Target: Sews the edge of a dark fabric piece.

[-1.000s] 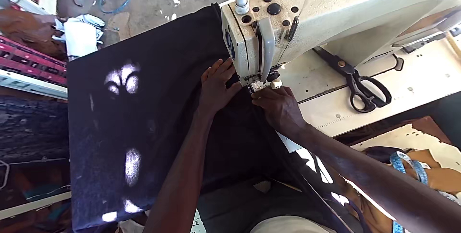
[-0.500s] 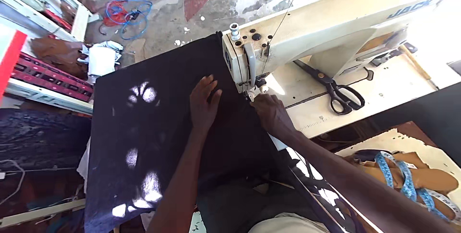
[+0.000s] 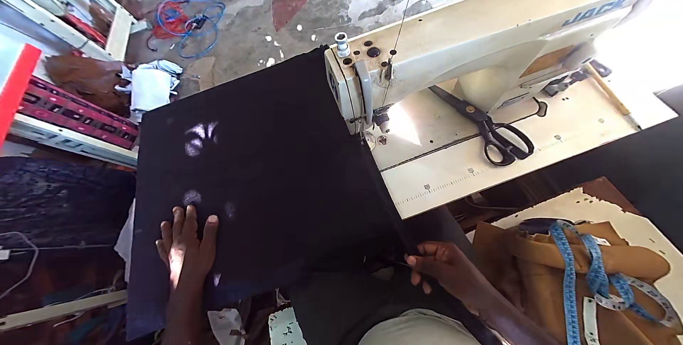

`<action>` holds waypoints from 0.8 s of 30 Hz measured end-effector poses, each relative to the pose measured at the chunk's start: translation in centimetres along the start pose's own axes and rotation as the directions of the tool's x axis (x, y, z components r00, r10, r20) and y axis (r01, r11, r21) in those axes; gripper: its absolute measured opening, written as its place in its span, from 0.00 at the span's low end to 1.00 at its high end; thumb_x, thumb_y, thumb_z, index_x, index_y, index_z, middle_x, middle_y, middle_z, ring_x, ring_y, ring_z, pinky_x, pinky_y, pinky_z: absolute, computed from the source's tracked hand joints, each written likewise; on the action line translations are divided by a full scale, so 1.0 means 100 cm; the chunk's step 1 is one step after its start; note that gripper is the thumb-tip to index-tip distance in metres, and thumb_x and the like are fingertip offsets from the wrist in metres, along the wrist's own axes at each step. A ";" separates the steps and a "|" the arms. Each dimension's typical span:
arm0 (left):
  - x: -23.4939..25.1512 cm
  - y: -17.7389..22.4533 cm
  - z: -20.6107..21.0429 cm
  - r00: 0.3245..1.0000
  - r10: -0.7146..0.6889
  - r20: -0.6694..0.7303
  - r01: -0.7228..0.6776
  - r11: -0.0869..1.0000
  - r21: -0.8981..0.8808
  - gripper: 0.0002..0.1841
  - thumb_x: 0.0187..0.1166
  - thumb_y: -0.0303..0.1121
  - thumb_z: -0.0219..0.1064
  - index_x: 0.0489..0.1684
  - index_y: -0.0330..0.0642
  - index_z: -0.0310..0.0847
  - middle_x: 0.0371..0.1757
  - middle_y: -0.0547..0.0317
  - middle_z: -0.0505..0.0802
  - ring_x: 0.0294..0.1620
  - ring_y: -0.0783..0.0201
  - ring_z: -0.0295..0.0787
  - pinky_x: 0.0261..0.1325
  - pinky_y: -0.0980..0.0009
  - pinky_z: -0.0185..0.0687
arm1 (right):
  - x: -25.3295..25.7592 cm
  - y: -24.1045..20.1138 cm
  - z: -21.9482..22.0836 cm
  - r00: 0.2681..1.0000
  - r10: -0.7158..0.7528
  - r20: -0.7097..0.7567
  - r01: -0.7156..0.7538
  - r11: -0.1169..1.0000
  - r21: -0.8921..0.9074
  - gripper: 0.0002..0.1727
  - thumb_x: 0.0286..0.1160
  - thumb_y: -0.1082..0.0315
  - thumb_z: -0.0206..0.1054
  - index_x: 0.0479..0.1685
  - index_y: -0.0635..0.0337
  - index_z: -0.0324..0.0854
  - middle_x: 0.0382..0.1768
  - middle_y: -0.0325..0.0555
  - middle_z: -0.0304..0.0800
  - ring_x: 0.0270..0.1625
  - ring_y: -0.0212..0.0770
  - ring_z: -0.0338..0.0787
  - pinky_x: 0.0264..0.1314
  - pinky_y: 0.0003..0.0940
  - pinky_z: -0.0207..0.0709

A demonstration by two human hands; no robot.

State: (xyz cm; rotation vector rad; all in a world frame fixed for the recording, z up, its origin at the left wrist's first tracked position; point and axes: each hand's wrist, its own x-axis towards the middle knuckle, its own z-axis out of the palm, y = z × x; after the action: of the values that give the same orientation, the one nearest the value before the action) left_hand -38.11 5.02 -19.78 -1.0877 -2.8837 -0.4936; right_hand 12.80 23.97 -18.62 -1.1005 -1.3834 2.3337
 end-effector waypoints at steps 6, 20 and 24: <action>-0.018 0.050 -0.013 0.921 0.257 -0.293 -0.310 0.938 -0.154 0.30 0.88 0.50 0.58 0.72 0.29 0.80 0.75 0.35 0.83 0.79 0.37 0.73 0.85 0.43 0.58 | -0.007 -0.016 0.017 0.995 -0.104 -0.013 0.089 0.904 -0.419 0.18 0.83 0.49 0.68 0.43 0.56 0.86 0.27 0.36 0.93 0.24 0.32 0.91 0.27 0.28 0.87; -0.158 0.313 0.035 0.791 0.348 0.503 0.493 0.123 -0.861 0.27 0.81 0.23 0.62 0.82 0.37 0.64 0.35 0.46 0.90 0.27 0.60 0.89 0.27 0.67 0.89 | -0.025 -0.095 -0.045 0.942 -0.326 -0.080 0.185 0.703 -0.686 0.18 0.87 0.53 0.62 0.53 0.56 0.90 0.38 0.42 0.94 0.38 0.38 0.92 0.46 0.43 0.88; -0.162 0.304 0.038 0.775 0.361 0.518 0.515 0.114 -0.850 0.26 0.85 0.22 0.56 0.83 0.38 0.60 0.33 0.51 0.90 0.28 0.61 0.90 0.30 0.68 0.90 | 0.014 -0.125 -0.169 0.481 -0.684 -0.548 0.159 0.683 -0.713 0.14 0.84 0.62 0.66 0.54 0.62 0.89 0.43 0.50 0.94 0.41 0.44 0.94 0.48 0.49 0.89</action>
State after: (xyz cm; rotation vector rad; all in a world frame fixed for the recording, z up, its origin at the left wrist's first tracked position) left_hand -5.85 17.31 -16.80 -1.2133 -2.7252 -3.0674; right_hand 21.25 42.59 -13.70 -1.4187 -1.7003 0.7805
